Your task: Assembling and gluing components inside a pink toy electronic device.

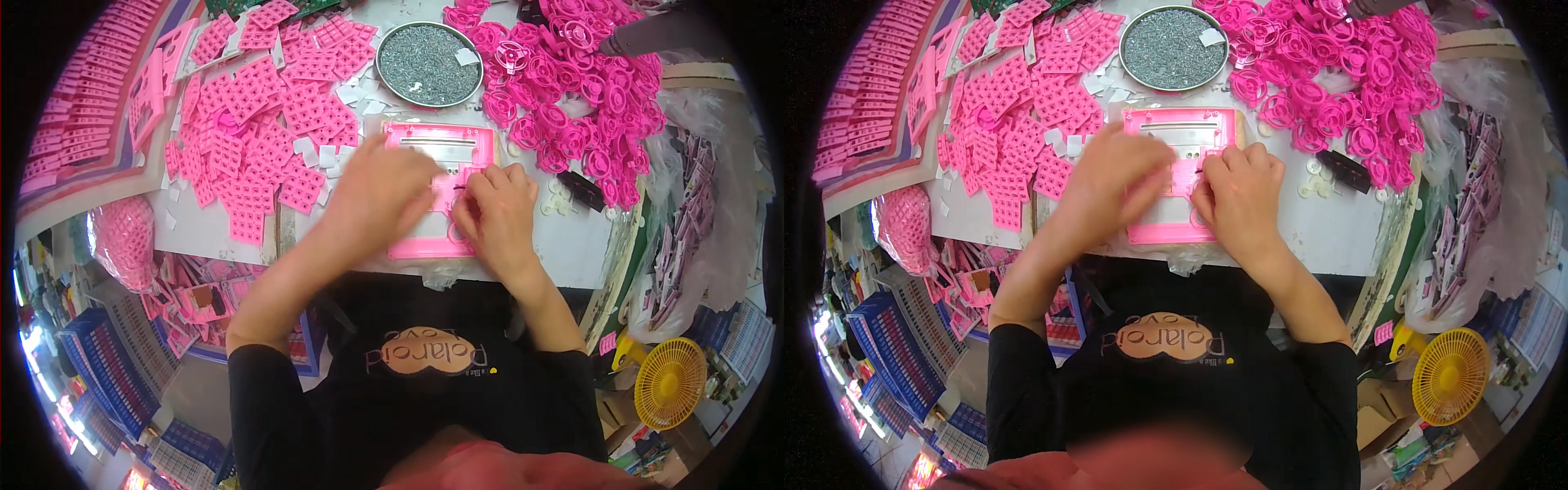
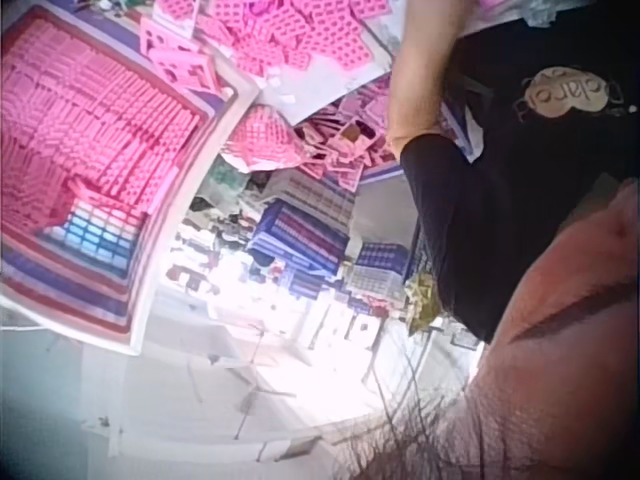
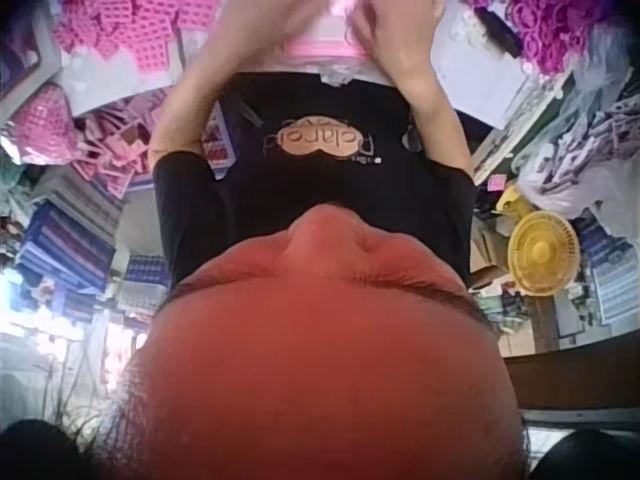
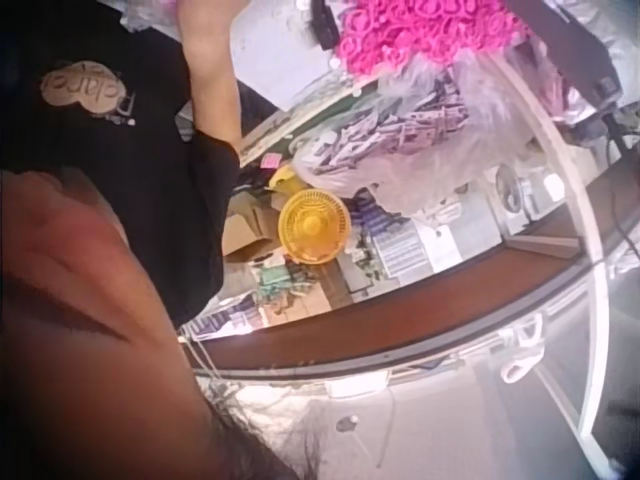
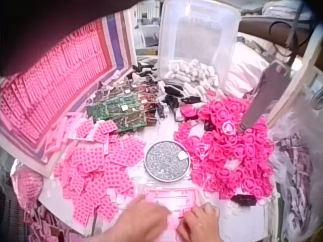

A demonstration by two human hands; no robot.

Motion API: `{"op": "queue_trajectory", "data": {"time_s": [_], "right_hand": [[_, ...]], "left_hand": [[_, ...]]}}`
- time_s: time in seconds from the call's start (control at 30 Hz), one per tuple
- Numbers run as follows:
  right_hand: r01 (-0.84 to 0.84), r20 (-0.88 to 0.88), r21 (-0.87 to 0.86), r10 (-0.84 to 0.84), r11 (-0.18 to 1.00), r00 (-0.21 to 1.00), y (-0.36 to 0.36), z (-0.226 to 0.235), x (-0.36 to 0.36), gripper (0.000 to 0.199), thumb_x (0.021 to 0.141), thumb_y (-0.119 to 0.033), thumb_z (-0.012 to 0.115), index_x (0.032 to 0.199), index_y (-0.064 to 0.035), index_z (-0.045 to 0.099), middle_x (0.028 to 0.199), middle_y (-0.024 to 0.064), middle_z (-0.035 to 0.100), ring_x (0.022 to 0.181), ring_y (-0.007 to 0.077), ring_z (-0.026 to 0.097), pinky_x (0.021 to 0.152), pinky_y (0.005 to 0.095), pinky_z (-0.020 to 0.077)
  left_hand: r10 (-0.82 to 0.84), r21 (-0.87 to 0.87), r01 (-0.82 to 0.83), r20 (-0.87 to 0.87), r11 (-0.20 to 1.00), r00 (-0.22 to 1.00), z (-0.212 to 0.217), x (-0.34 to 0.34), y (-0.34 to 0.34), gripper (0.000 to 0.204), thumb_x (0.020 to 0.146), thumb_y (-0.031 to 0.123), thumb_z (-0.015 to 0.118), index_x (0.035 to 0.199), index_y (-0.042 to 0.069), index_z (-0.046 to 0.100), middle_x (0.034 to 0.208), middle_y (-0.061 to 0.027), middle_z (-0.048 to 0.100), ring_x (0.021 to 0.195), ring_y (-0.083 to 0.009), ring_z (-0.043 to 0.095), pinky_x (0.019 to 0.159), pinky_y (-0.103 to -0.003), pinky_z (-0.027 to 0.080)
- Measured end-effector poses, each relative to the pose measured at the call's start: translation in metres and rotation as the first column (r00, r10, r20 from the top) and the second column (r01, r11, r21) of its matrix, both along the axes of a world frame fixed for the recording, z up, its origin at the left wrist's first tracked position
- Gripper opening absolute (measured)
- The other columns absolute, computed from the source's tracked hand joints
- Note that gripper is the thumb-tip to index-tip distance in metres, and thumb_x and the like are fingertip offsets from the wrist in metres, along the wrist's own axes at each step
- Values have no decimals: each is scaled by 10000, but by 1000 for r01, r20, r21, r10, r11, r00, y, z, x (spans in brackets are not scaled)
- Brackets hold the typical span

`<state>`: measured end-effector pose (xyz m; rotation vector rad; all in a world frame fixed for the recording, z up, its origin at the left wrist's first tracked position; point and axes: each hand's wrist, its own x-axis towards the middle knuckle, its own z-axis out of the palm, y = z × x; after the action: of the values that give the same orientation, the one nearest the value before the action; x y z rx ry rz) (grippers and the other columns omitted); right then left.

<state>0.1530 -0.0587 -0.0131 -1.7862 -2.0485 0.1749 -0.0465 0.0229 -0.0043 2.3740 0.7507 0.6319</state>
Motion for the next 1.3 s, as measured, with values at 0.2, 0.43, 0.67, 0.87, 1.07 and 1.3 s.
{"op": "queue_trajectory", "data": {"time_s": [0.2, 0.43, 0.67, 0.87, 1.07, 1.3], "right_hand": [[-26, -14, -58, 25, 998, 1000, 4, 8, 4, 207, 718, -118, 736, 894, -97, 629, 861, 54, 583, 859, 270, 502, 814, 440, 360], [215, -498, 364, -5, 906, 867, 29, 31, 59, 248, 818, -20, 765, 1031, -38, 640, 1025, 52, 609, 911, 143, 549, 799, 296, 473], [-196, -652, 323, 368, 926, 663, 119, 115, 94, 345, 913, -74, 689, 1230, -7, 572, 1011, 104, 675, 857, 176, 656, 746, 297, 539], [-483, -937, 161, 287, 860, 198, 87, 97, 64, 431, 906, -256, 698, 1227, -61, 487, 759, 67, 584, 689, 177, 585, 620, 315, 485], [-329, -965, 260, 240, 908, -102, 12, 84, 13, 340, 931, -264, 702, 1130, -107, 475, 576, 0, 485, 523, 137, 502, 493, 300, 402], [-358, -954, 300, 281, 884, -107, 7, 87, 7, 321, 926, -240, 718, 1074, -97, 471, 571, -4, 486, 488, 138, 478, 468, 296, 389]], "left_hand": [[305, 339, -241, -150, 909, 941, -26, 46, 116, 181, 848, 255, 714, 953, 107, 715, 941, -65, 677, 957, -287, 633, 878, -480, 428], [237, 361, -143, -231, 922, 944, -36, 54, 129, 178, 901, 284, 666, 919, 110, 698, 894, -71, 680, 933, -294, 635, 890, -518, 397], [338, 275, -278, -199, 920, 920, -18, 67, 127, 330, 944, 365, 634, 807, 66, 655, 833, -129, 705, 759, -373, 664, 699, -506, 492], [-63, 193, 53, 47, 980, 997, 4, 33, 19, 272, 833, 266, 761, 793, 90, 558, 725, -100, 568, 714, -324, 559, 652, -458, 412], [-26, 142, -9, 246, 990, 969, -5, 26, -43, 232, 750, 144, 826, 879, 107, 637, 769, -10, 601, 740, -220, 577, 786, -399, 431], [29, 83, -58, 318, 995, 948, -9, 23, -49, 215, 750, 119, 827, 880, 113, 656, 790, 0, 629, 727, -196, 591, 809, -396, 429]]}}
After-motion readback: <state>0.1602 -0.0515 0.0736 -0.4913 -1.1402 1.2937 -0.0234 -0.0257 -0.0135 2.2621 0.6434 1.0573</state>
